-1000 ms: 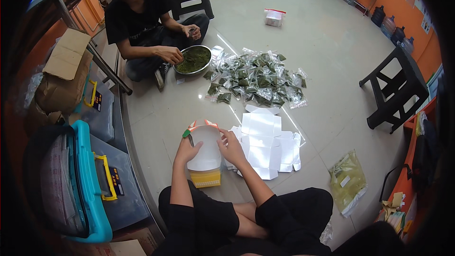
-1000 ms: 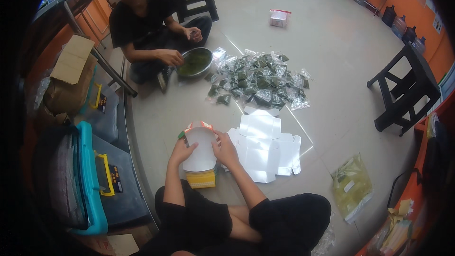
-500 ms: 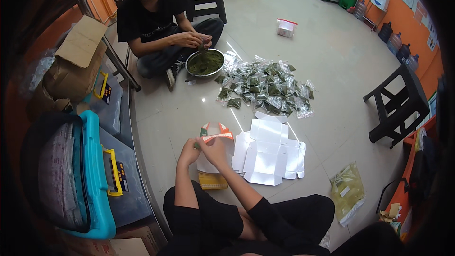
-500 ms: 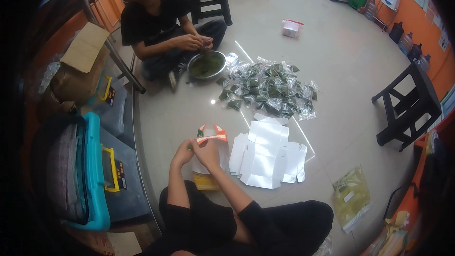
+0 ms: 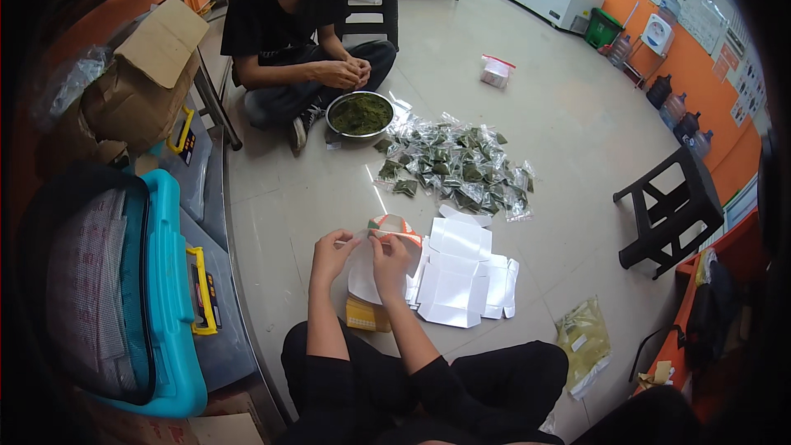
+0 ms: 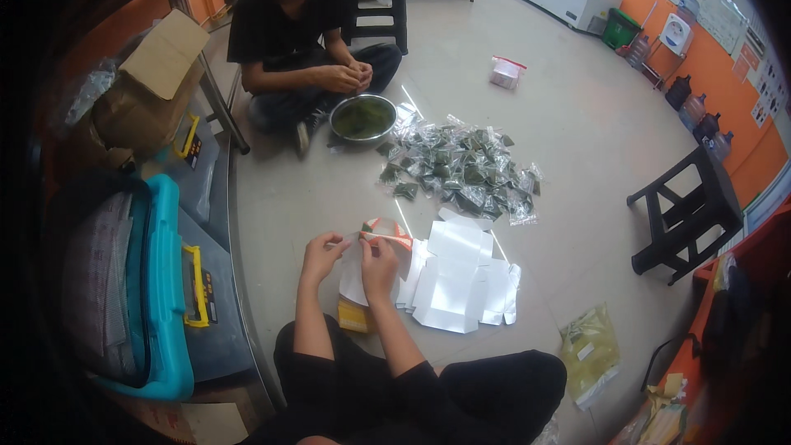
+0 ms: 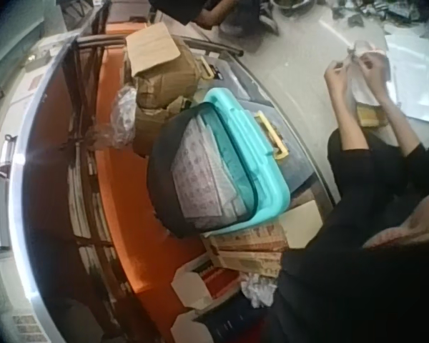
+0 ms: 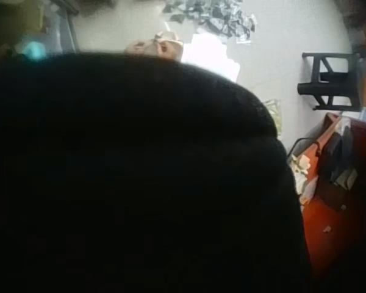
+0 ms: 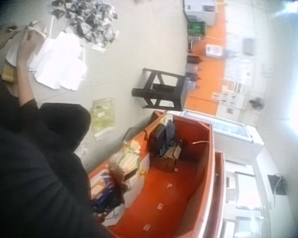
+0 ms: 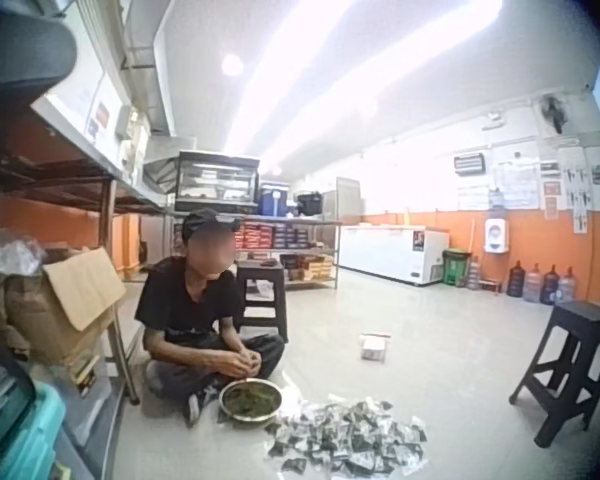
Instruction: The person assembles a paper food box by hand, folding the flaps and interlocking the tabs.
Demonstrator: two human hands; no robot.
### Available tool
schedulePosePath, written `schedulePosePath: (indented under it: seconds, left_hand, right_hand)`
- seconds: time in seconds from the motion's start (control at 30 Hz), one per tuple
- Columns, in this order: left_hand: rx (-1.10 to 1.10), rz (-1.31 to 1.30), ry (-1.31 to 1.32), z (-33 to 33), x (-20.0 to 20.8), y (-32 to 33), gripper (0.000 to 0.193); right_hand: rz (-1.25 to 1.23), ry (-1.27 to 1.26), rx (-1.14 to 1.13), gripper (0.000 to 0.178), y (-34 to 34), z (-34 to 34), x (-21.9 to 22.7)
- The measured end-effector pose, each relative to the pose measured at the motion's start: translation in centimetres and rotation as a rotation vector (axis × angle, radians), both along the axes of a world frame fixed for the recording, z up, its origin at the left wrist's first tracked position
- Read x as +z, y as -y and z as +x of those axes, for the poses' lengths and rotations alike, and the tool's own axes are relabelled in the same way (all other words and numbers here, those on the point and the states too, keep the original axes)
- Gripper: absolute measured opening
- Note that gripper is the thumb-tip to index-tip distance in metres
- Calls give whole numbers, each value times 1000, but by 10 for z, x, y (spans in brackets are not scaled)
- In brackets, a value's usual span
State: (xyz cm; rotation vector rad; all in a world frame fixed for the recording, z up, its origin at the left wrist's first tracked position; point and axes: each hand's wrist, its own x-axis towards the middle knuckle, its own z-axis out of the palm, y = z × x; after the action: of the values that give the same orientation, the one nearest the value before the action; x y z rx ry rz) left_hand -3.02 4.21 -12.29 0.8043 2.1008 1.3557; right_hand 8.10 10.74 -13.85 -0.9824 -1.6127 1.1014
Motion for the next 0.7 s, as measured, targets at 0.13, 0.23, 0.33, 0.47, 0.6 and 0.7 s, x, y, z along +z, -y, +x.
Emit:
schedulePosePath:
  seconds: [0.13,0.23,0.33,0.47,0.6,0.7]
  left_hand:
    - [-20,71,-23,5,7,-3,23]
    - [-14,138,-53,3,3,-3,22]
    - [-36,137,-36,4,1,-4,22]
    - [-40,140,-18,5,3,-5,21]
    - [-58,120,-16,5,4,-6,21]
    - [-77,128,27,9,11,-6,21]
  right_hand:
    - [187,49,-24,13,4,2,-6]
    - [204,63,-33,12,8,1,-6]
    - [160,0,-95,10,8,4,-8]
    - [136,-78,-136,12,7,8,-7]
    - [223,-1,-128,15,4,9,-5]
    - [218,44,-116,18,2,9,-2]
